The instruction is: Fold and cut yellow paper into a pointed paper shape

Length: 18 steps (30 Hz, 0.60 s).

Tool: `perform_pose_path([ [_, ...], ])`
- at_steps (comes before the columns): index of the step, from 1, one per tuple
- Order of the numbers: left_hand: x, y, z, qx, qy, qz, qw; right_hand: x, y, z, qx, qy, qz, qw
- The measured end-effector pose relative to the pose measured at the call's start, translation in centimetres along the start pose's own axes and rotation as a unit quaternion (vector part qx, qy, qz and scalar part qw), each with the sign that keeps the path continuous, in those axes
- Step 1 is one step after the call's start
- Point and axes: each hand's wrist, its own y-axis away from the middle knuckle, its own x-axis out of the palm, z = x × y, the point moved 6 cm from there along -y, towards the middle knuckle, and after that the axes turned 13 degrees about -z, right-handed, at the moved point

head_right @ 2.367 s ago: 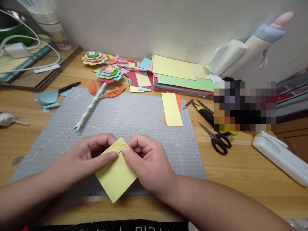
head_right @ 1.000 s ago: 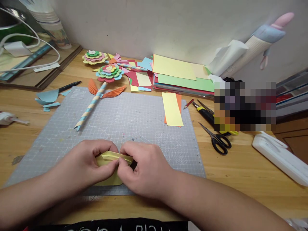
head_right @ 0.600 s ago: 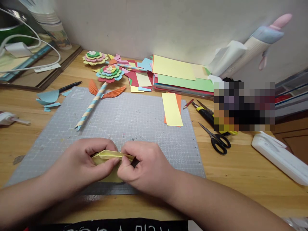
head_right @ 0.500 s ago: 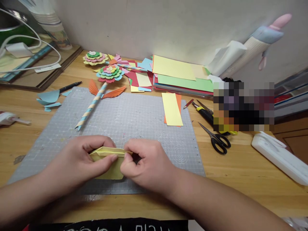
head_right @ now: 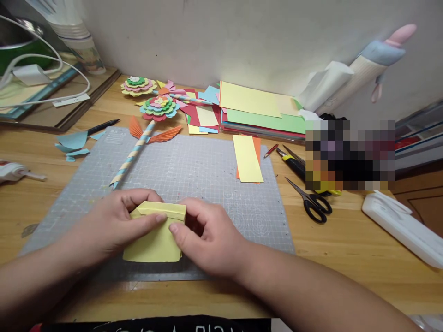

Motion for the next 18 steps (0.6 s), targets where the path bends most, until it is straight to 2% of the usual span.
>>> perform_pose_path([
  [5, 0.8, 0.1, -0.2, 0.06, -0.024, 0.011, 0.998, 0.6, 0.1, -0.4, 0.034, 0.042, -0.006, 0.998],
  [9, 1.2, 0.2, -0.7, 0.117, -0.089, 0.023, 0.989, 0.9, 0.2, -0.6, 0.042, 0.088, 0.017, 0.995],
  [18, 1.1, 0.5, -0.9, 0.098, -0.091, 0.031, 0.991, 0.9, 0.5, 0.1, -0.015, 0.085, -0.017, 0.996],
])
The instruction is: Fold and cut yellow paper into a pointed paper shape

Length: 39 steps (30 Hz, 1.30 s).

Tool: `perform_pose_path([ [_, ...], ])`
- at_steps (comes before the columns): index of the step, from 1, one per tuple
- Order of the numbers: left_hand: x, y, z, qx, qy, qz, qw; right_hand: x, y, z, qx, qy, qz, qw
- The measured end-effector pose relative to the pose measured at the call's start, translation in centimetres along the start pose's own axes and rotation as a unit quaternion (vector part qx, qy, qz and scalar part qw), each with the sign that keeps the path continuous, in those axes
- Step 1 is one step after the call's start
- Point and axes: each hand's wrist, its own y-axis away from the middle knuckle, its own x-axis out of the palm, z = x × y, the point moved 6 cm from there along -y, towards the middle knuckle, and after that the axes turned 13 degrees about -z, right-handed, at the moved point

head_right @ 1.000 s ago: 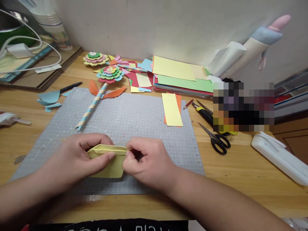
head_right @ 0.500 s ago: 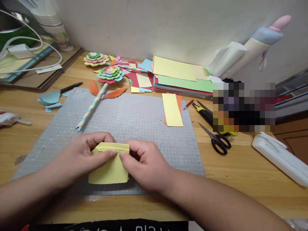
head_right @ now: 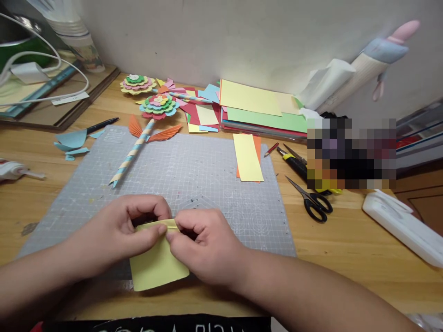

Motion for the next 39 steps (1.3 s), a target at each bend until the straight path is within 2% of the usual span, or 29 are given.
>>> perform_pose_path([
  [13, -1.2, -0.4, 0.0, -0.019, 0.033, -0.015, 0.999, -1.5, -0.1, 0.9, -0.026, -0.041, -0.066, 0.997],
  [19, -1.8, -0.5, 0.0, -0.04, 0.08, -0.023, 0.996, -1.9, -0.2, 0.3, 0.012, -0.09, -0.068, 0.994],
  [25, -2.0, -0.8, 0.0, -0.048, 0.142, -0.042, 0.988, -2.3, -0.4, -1.3, 0.066, -0.178, -0.088, 0.978],
  [32, -2.3, -0.9, -1.0, 0.019, 0.06, -0.062, 0.996, -2.0, -0.7, -0.8, 0.04, -0.155, -0.074, 0.984],
  [35, -2.5, -0.7, -1.2, 0.061, -0.009, -0.075, 0.995, -2.0, -0.9, -0.3, 0.019, -0.124, -0.08, 0.989],
  [39, -1.7, -0.2, -0.9, 0.08, -0.092, -0.042, 0.992, -1.7, -1.0, 0.2, -0.006, -0.025, -0.062, 0.998],
])
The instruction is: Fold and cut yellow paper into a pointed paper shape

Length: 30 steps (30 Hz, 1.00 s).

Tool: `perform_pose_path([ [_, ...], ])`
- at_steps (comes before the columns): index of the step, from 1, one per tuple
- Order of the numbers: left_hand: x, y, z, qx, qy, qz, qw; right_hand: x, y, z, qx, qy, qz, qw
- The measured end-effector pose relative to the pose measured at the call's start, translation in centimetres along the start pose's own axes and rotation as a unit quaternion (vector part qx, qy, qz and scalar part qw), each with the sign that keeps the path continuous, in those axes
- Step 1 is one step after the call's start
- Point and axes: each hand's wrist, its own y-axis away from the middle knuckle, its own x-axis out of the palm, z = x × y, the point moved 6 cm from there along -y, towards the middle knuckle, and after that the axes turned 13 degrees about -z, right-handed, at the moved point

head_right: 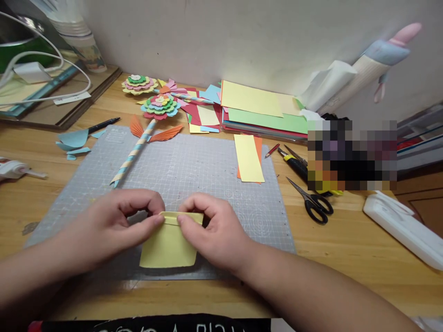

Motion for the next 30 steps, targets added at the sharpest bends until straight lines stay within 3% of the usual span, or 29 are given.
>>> perform_pose_path([
  [6, 1.4, 0.4, -0.1, 0.005, 0.011, 0.05, 0.999, 1.0, 0.2, -0.1, 0.023, 0.052, 0.078, 0.995],
  [13, -0.5, -0.1, -0.3, -0.012, 0.062, -0.025, 0.998, 0.0, -0.5, 0.1, 0.024, 0.034, 0.024, 0.999],
  [21, -2.2, -0.5, 0.3, -0.031, 0.086, -0.075, 0.993, -1.1, -1.0, -0.9, 0.057, -0.069, -0.051, 0.995],
  [24, -3.0, -0.8, 1.0, -0.056, 0.122, -0.129, 0.982, -1.9, -1.3, -1.9, 0.09, -0.137, -0.086, 0.983],
  [27, -3.0, -1.1, 1.6, -0.077, 0.135, -0.166, 0.974, -1.8, -1.4, -2.3, 0.095, -0.196, -0.082, 0.972],
  [30, -1.8, -1.4, 2.3, -0.118, 0.189, -0.146, 0.964, -0.7, -1.1, -2.2, 0.109, -0.223, -0.043, 0.968],
])
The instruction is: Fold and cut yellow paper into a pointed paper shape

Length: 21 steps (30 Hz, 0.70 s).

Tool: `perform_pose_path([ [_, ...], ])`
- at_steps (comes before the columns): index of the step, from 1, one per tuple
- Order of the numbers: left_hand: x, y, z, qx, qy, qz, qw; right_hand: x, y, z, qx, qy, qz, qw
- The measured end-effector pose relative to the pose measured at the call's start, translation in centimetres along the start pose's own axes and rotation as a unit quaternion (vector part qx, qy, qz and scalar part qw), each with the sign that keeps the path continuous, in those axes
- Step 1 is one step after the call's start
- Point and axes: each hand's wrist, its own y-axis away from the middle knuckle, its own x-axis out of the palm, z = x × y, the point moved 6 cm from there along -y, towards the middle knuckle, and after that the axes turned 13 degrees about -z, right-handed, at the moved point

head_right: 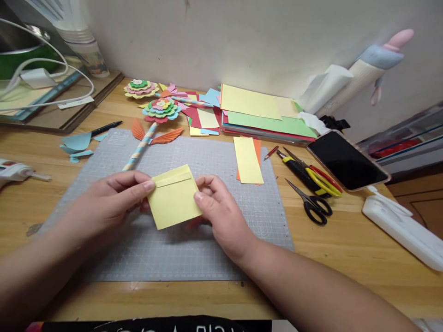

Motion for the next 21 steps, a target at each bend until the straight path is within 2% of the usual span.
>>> perform_pose_path([
  [3, 1.2, 0.2, 1.0, -0.082, 0.075, 0.039, 0.993, 0.6, 0.1, -0.4, 0.022, 0.011, 0.02, 1.0],
  [5, 2.0, 0.7, 1.4, -0.127, 0.099, 0.095, 0.982, 0.4, -0.1, -0.3, 0.011, 0.006, 0.002, 1.0],
  [8, 2.7, 1.3, 1.6, -0.15, 0.091, 0.161, 0.971, 0.0, -0.5, 0.1, -0.014, 0.0, -0.023, 1.0],
  [11, 2.1, 1.0, 1.3, -0.128, 0.1, 0.131, 0.978, -0.1, -0.4, 0.6, -0.061, 0.013, -0.013, 0.998],
  [14, 1.7, 0.5, 1.1, -0.111, 0.128, 0.103, 0.98, 0.4, 0.2, 1.0, -0.136, 0.07, 0.025, 0.988],
  [17, 1.6, 0.3, 1.0, -0.103, 0.126, 0.096, 0.982, 0.7, 0.9, 1.5, -0.224, 0.181, 0.033, 0.957],
  [21, 1.8, 0.5, 1.2, -0.114, 0.108, 0.113, 0.981, 0.5, 1.6, 3.2, -0.361, 0.315, -0.046, 0.877],
])
